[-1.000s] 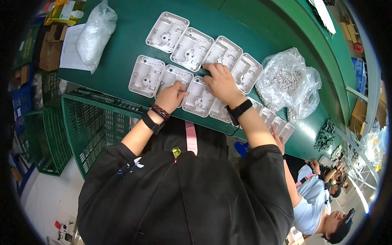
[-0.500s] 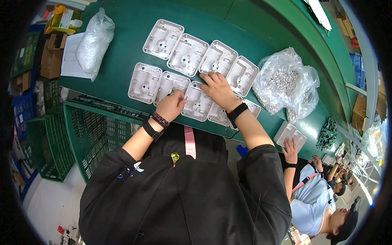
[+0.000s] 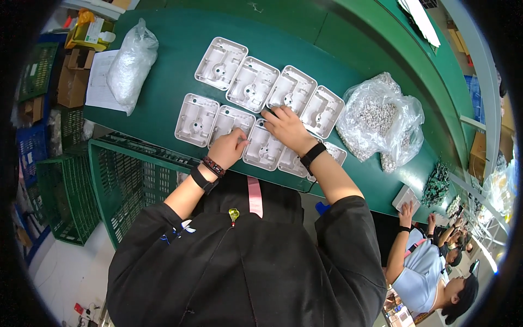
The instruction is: The person is assembling electronic components by placing small parts from plastic bags into plastic housings on an assembly line.
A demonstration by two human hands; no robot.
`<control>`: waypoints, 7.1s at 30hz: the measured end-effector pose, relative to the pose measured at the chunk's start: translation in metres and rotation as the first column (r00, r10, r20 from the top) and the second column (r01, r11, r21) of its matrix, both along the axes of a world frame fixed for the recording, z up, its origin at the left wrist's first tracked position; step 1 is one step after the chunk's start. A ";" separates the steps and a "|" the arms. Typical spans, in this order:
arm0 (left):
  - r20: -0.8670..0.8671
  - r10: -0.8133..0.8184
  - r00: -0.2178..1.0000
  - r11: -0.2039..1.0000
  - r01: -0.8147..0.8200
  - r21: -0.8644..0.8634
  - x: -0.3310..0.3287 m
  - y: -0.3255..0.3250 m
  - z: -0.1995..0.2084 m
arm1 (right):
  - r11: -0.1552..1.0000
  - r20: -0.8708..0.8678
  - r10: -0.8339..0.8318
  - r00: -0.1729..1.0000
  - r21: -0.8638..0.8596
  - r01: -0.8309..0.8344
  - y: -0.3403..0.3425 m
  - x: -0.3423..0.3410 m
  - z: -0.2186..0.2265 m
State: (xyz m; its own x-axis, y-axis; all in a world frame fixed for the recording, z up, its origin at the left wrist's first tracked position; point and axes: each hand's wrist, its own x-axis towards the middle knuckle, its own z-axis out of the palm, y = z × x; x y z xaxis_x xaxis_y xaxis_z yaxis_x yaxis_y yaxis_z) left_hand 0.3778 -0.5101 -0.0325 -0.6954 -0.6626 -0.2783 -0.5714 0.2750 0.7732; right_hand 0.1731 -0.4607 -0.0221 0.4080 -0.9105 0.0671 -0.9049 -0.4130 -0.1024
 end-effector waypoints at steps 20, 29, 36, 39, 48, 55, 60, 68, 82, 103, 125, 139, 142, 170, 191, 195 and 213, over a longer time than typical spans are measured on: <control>-0.149 0.051 0.988 0.355 0.122 0.927 -0.022 0.000 0.019 | 0.857 0.756 -0.512 0.408 0.418 0.301 0.047 0.025 0.034; -0.077 -0.035 0.996 0.675 0.081 0.733 -0.023 -0.001 0.014 | 0.930 0.562 -0.360 0.745 0.274 0.243 0.033 0.002 0.014; 0.144 -0.057 0.988 0.998 0.058 -0.006 -0.019 0.000 0.014 | 0.999 0.200 0.032 0.979 0.013 -0.035 -0.007 -0.005 -0.008; 0.229 -0.096 0.969 0.992 0.113 -0.059 -0.018 0.000 0.017 | 0.998 0.174 0.063 0.983 0.015 -0.066 -0.013 0.000 -0.014; 0.169 -0.034 0.985 0.987 0.060 -0.147 -0.013 0.004 0.004 | 0.999 0.326 -0.044 0.944 0.036 0.034 -0.007 -0.001 0.012; -0.078 0.543 0.836 0.278 -0.091 0.956 -0.005 -0.020 0.021 | 0.813 0.629 -0.540 0.559 0.220 0.538 0.009 0.016 0.018; 0.034 0.739 0.673 -0.068 0.025 0.997 -0.015 -0.024 0.020 | 0.940 0.652 -0.329 0.683 0.157 0.302 0.008 0.071 0.055; 0.038 0.750 0.661 -0.110 0.068 0.992 -0.024 -0.015 0.006 | 0.954 0.499 -0.259 0.827 -0.001 0.299 0.006 0.074 0.051; -0.050 0.656 0.753 0.006 0.061 0.998 0.012 -0.020 0.026 | 0.899 0.638 -0.407 0.654 0.153 0.410 -0.008 0.075 0.043; 0.051 0.290 0.956 0.955 -0.285 -0.088 0.044 -0.039 0.004 | 0.995 0.229 0.087 0.970 0.020 -0.094 -0.080 0.053 -0.001; 0.085 0.250 0.965 0.966 -0.242 -0.095 0.044 -0.039 -0.009 | 0.997 0.205 0.036 0.978 0.064 -0.050 -0.082 0.065 -0.006; -0.091 0.779 0.621 0.210 -0.122 0.970 0.053 -0.061 0.006 | 0.936 0.545 -0.344 0.765 0.136 0.325 -0.063 0.094 0.046; -0.147 0.755 0.640 0.203 -0.015 0.979 0.051 -0.065 0.009 | 0.951 0.547 -0.302 0.780 0.122 0.283 -0.063 0.114 0.049; -0.317 0.435 0.843 0.539 0.039 0.842 0.052 -0.045 0.019 | 0.878 0.728 -0.467 0.502 0.318 0.357 -0.039 0.107 0.037; 0.275 0.404 0.872 0.914 -0.390 -0.107 0.084 -0.101 0.001 | 0.988 0.086 0.140 0.986 0.059 -0.146 -0.163 0.125 -0.016; 0.176 0.440 0.881 0.898 -0.432 -0.083 0.089 -0.097 -0.002 | 0.985 0.035 0.165 0.986 0.043 -0.167 -0.154 0.118 -0.005; 0.212 0.263 0.941 0.954 -0.222 -0.201 0.097 -0.112 -0.015 | 0.230 0.099 -0.966 0.239 -0.100 0.968 0.137 -0.028 0.006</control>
State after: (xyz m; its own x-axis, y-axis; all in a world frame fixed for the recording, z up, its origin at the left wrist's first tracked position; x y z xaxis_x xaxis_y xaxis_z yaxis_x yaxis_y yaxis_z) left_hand 0.4744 -0.6224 -0.0470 -0.4363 -0.8549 -0.2808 -0.7963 0.2215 0.5628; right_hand 0.1448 -0.3234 -0.0166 -0.7789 -0.5952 0.1979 -0.6240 0.7670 -0.1493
